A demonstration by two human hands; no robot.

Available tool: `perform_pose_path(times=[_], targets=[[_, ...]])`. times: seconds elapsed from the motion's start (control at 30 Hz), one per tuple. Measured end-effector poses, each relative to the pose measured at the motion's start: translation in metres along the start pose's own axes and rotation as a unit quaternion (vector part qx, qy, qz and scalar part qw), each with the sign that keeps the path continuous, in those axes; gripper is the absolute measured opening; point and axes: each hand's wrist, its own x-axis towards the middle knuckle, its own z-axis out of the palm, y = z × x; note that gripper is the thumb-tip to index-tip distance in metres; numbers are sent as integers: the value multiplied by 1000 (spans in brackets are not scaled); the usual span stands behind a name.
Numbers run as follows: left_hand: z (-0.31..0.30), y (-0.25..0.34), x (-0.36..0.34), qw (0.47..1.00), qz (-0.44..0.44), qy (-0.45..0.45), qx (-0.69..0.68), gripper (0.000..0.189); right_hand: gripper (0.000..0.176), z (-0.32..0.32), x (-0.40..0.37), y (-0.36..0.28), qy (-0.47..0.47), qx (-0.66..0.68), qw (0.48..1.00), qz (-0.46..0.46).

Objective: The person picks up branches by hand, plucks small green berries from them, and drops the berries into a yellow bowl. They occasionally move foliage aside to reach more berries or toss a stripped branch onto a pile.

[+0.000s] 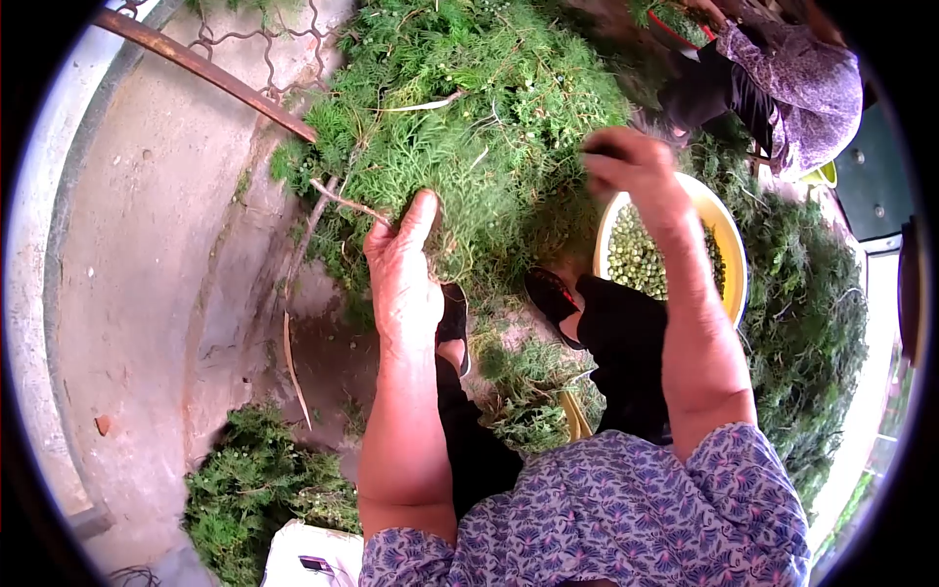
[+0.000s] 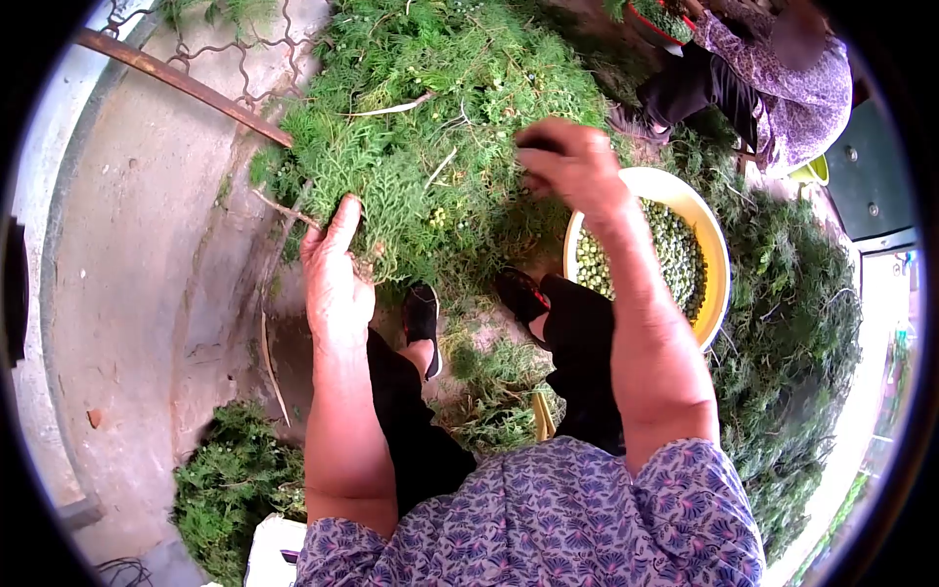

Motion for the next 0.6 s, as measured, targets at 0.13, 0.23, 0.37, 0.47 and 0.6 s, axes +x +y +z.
perform_pose_path(times=[0.13, 0.23, 0.37, 0.47, 0.6], targets=[[2, 2, 3, 998, -33, 48, -35, 13, 23, -60, -3, 58, 93, -442, 878, -157], [5, -2, 4, 997, -26, 42, -53, 13, 28, -33, -13, 37, 8, -321, 935, -151], [19, -5, -2, 996, -15, 53, -72, 16, 54, 65, -36, 10, -90, -120, 972, -180], [19, -13, -5, 997, -26, 22, -71, 17, 39, 106, -42, -3, -109, -142, 976, -127], [7, -21, 3, 994, -66, 19, -80, 18, 27, 100, -34, 3, -105, -123, 984, -76]])
